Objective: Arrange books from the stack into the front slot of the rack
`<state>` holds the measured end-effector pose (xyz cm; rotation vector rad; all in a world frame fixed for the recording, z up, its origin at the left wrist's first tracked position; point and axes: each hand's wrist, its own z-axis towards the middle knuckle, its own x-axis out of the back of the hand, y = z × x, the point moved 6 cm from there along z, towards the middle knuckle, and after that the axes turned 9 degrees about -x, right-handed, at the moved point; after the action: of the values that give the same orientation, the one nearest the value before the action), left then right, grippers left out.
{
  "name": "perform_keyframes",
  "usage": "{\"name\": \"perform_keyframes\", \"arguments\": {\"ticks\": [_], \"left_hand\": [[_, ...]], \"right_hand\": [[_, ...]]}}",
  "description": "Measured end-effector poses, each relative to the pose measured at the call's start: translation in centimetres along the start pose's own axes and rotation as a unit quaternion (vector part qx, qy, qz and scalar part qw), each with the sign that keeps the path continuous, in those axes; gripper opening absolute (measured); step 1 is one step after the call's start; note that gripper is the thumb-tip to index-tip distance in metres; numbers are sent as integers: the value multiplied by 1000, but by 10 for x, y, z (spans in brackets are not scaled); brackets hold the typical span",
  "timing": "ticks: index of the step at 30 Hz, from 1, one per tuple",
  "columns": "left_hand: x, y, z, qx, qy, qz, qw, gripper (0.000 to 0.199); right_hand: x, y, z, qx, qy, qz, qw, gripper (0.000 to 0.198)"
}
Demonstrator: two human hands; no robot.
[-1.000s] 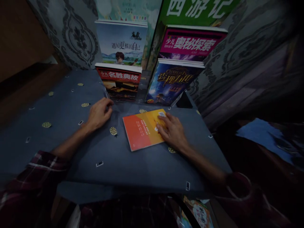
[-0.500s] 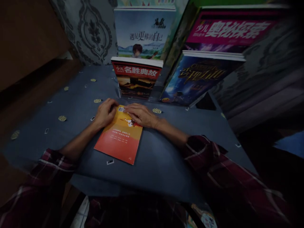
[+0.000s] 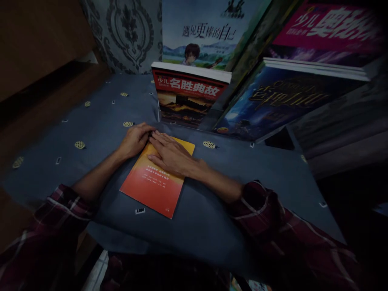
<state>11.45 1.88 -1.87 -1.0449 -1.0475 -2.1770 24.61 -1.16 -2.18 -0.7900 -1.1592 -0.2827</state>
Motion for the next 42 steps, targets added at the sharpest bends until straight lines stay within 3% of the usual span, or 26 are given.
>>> {"name": "perform_keyframes", "arguments": {"ticks": [10,15,20,28,42], "left_hand": [[-3,4,-3,-30,-44,63,997,42],[-4,5,-2,-43,-58,68,995,41],[-5,8,-2,-48,-64,77,994,45],[-7,5,-1,-33,-59,77,995,41],[-6,11,1,-75,-75,59,993,43]], "right_hand": [[17,57,-69,-74,30,15,997,65],[19,66,-84,-109,41,15,993,67],[17,38,-94,-86,37,12,995,62],[-6,-57,-136,94,-102,28,990,75],[-4,-67,-133,101,-52,0,994,41]]}}
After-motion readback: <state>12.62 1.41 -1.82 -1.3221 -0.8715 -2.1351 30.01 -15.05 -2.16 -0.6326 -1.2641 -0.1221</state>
